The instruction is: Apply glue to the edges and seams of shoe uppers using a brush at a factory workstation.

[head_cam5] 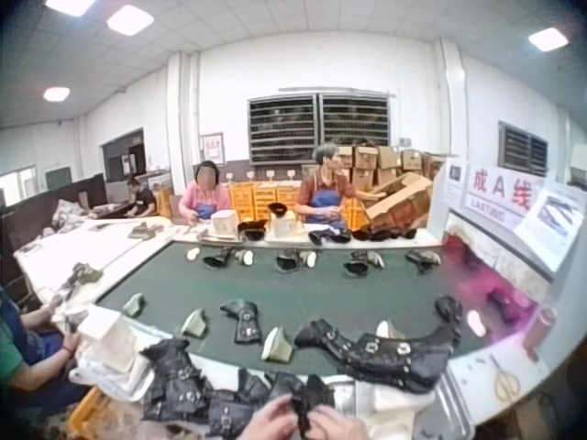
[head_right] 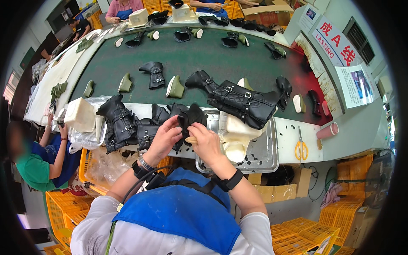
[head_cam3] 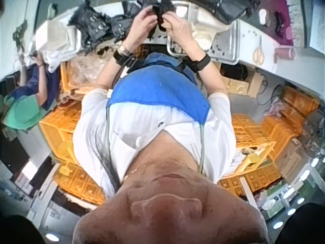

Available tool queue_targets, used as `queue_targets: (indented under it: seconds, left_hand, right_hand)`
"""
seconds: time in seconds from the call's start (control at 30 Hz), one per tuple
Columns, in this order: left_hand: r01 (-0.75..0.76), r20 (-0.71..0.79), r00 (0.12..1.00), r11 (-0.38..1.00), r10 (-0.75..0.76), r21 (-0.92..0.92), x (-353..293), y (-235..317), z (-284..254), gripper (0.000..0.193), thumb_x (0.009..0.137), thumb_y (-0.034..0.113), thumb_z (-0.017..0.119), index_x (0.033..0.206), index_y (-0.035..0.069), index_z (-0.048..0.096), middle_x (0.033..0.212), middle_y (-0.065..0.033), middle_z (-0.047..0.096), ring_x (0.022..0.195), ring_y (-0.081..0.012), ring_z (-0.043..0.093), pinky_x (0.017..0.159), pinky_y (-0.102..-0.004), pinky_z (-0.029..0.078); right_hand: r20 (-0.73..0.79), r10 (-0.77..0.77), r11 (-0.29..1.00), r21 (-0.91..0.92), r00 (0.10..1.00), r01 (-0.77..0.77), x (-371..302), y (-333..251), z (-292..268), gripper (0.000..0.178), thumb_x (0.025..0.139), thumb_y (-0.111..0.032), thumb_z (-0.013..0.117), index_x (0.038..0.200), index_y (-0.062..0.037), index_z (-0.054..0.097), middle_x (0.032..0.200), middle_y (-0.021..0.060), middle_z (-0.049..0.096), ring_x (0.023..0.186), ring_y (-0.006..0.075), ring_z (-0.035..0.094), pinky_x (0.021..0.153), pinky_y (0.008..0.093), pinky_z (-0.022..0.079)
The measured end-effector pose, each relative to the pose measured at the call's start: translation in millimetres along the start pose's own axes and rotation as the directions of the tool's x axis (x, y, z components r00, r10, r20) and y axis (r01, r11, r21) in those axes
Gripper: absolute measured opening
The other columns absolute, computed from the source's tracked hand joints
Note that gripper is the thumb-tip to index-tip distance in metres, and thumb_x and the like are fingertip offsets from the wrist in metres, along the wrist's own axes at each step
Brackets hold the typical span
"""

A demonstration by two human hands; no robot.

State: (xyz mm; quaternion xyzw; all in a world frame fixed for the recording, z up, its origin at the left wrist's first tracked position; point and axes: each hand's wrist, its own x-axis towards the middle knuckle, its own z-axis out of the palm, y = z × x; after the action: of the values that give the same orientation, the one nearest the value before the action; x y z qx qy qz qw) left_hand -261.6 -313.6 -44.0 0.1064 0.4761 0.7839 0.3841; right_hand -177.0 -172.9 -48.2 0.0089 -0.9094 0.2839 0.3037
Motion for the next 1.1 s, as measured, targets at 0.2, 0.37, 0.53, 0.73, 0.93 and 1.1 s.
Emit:
queue_targets:
  seconds: [0.2,0.37,0.53,0.73,0.93,1.1]
  left_hand:
    - [-0.023,-0.195,0.980,0.990,0.050,0.136,-8.2,3.6,-7.0,0.053,0.079,0.009,0.066,0.121,0.009,0.034,0.109,-0.0014,0.051,0.097,-0.0097,0.052,0.077,-0.0238,0.045]
    - [-0.133,-0.153,0.977,0.985,0.149,0.110,-8.6,18.4,-21.9,0.051,0.078,-0.001,0.061,0.121,0.008,0.036,0.102,-0.0033,0.055,0.089,-0.0110,0.056,0.071,-0.0236,0.047]
    - [-0.261,-0.263,0.931,0.965,0.254,0.010,1.3,69.0,-42.4,0.053,0.075,-0.005,0.060,0.123,0.003,0.037,0.096,-0.0045,0.056,0.083,-0.0111,0.056,0.067,-0.0238,0.048]
    - [-0.323,-0.295,0.881,0.926,0.370,0.195,23.3,142.3,-122.7,0.048,0.074,-0.004,0.060,0.117,0.002,0.040,0.093,-0.0041,0.057,0.083,-0.0125,0.058,0.066,-0.0245,0.048]
    - [-0.185,-0.169,0.759,0.457,0.628,0.870,59.7,205.2,-213.4,0.046,0.064,0.002,0.066,0.107,0.000,0.047,0.089,-0.0065,0.056,0.075,-0.0145,0.054,0.067,-0.0276,0.046]
    - [-0.042,-0.186,0.723,0.311,0.666,0.949,87.2,241.2,-261.0,0.044,0.061,0.008,0.068,0.100,0.001,0.049,0.084,-0.0114,0.057,0.077,-0.0235,0.057,0.072,-0.0328,0.047]
  right_hand:
    - [0.072,-0.038,0.999,0.002,0.997,0.038,2.8,-4.2,8.0,0.033,0.066,-0.005,0.066,0.099,-0.0093,0.063,0.104,0.0063,0.062,0.074,0.0271,0.063,0.062,0.0347,0.050]
    - [0.118,-0.068,0.997,-0.022,0.991,0.071,7.8,-18.9,2.5,0.044,0.064,-0.001,0.064,0.107,-0.0116,0.061,0.107,0.0064,0.059,0.074,0.0280,0.062,0.062,0.0338,0.050]
    - [0.029,0.005,1.000,0.002,1.000,-0.005,3.9,-19.7,-16.0,0.057,0.059,0.008,0.058,0.112,-0.0115,0.058,0.105,0.0078,0.058,0.077,0.0296,0.061,0.066,0.0361,0.050]
    - [-0.005,0.127,0.992,0.004,0.992,-0.127,-9.4,-16.4,-42.5,0.025,0.077,0.004,0.057,0.100,-0.0051,0.063,0.089,0.0131,0.062,0.077,0.0305,0.062,0.065,0.0328,0.049]
    - [0.053,0.201,0.980,-0.022,0.978,-0.200,-31.5,-20.3,-48.5,0.018,0.080,0.002,0.055,0.096,-0.0010,0.062,0.081,0.0162,0.062,0.073,0.0327,0.060,0.065,0.0342,0.047]
    - [0.095,0.283,0.959,-0.044,0.954,-0.280,-43.4,-23.8,-41.1,0.016,0.081,0.002,0.054,0.095,0.0006,0.062,0.078,0.0169,0.061,0.070,0.0303,0.061,0.063,0.0333,0.047]
